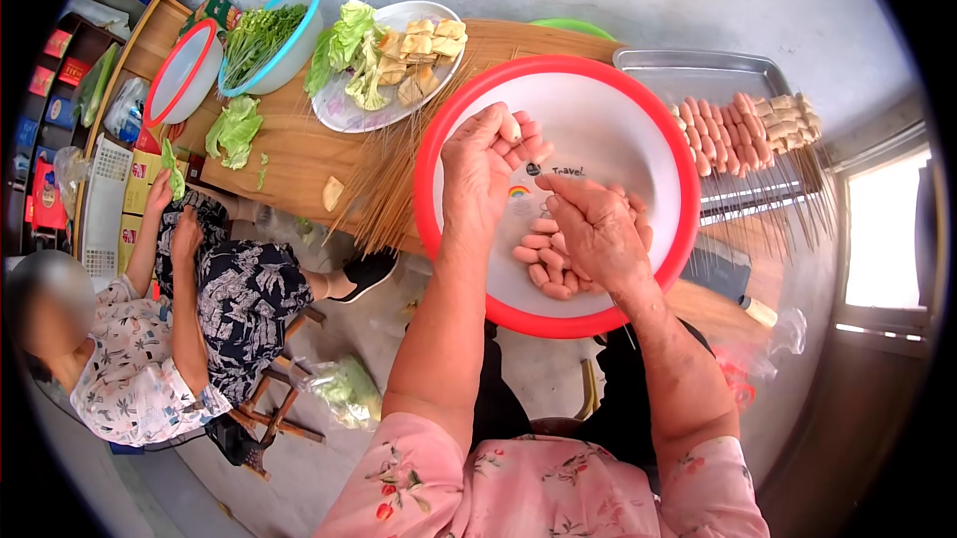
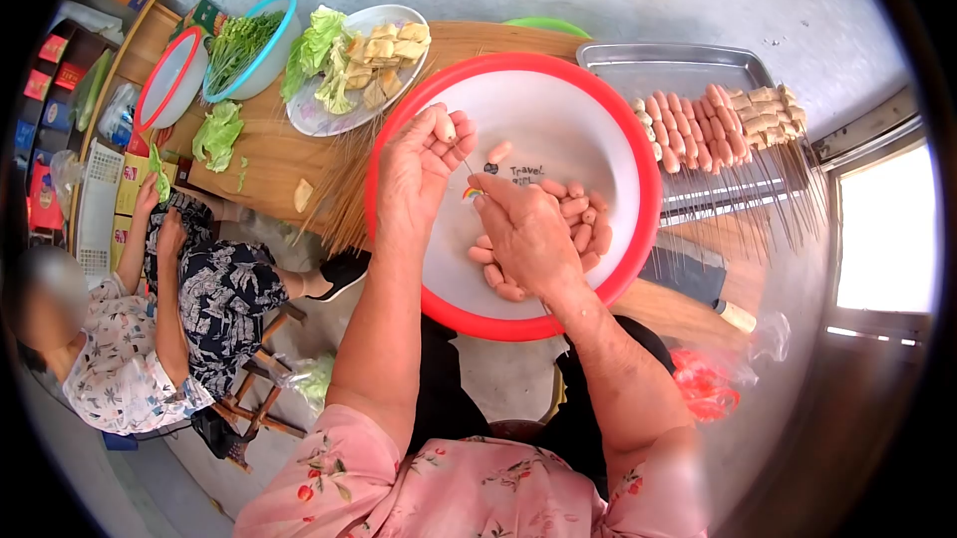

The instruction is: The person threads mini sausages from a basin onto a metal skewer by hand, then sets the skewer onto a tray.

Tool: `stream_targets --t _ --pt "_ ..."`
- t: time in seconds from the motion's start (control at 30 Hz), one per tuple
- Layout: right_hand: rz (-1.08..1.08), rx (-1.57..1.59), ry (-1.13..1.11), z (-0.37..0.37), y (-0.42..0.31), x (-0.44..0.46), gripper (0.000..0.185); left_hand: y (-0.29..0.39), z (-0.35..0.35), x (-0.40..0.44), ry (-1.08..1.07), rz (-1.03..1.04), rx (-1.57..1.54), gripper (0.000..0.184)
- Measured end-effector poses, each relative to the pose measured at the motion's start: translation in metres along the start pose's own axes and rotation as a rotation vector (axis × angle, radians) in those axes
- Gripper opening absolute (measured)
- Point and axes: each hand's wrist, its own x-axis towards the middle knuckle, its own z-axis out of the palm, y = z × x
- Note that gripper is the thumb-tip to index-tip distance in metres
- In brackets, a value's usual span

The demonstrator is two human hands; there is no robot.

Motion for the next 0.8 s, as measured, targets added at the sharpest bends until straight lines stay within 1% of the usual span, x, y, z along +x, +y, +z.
stream_targets --t 0.03,0.1,0.13,0.2,0.23,0.33,0.4,0.43,0.5,0.63,0.7,0.8 --pt "0.03 0.021 0.001 -0.001 0.0 0.001 0.023 -0.002 0.002 0.0 -0.004 -0.006 -0.002 0.023" --pt "0.019 -0.063 0.035 -0.001 0.005 0.004 0.022 -0.004 0.004 -0.001 0.017 -0.072 0.021 0.02" --pt "0.02 -0.064 0.037 0.0 0.007 0.005 0.022 -0.006 0.003 0.001 0.015 -0.074 0.02 0.02" --pt "-0.053 -0.142 0.112 0.002 0.012 0.005 0.023 -0.011 0.001 0.004 -0.021 -0.102 0.036 0.017" --pt "-0.051 -0.142 0.113 0.003 0.014 0.006 0.023 -0.012 0.002 0.003 -0.022 -0.105 0.036 0.017" --pt "-0.106 -0.111 0.14 0.001 0.014 0.007 0.024 -0.012 0.005 0.002 0.017 -0.089 0.069 0.016" --pt "0.02 0.023 0.035 -0.004 0.005 0.005 0.025 -0.013 0.001 0.004 0.0 -0.106 0.067 0.017" --pt "0.025 0.022 0.037 -0.003 0.006 0.004 0.025 -0.013 0.0 0.003 -0.001 -0.112 0.067 0.017" --pt "-0.055 0.121 0.048 -0.001 0.007 0.005 0.028 -0.01 0.002 0.003 -0.014 -0.12 0.027 0.017" --pt "-0.071 0.149 0.053 0.003 0.016 0.008 0.027 -0.008 0.007 -0.002 0.004 -0.083 0.103 0.019" --pt "-0.061 0.164 0.055 0.002 0.013 0.007 0.027 -0.007 0.005 -0.002 -0.08 -0.068 0.118 0.018" --pt "-0.011 0.186 0.04 -0.001 0.011 0.006 0.026 -0.007 0.01 -0.003 -0.056 -0.071 0.179 0.018"
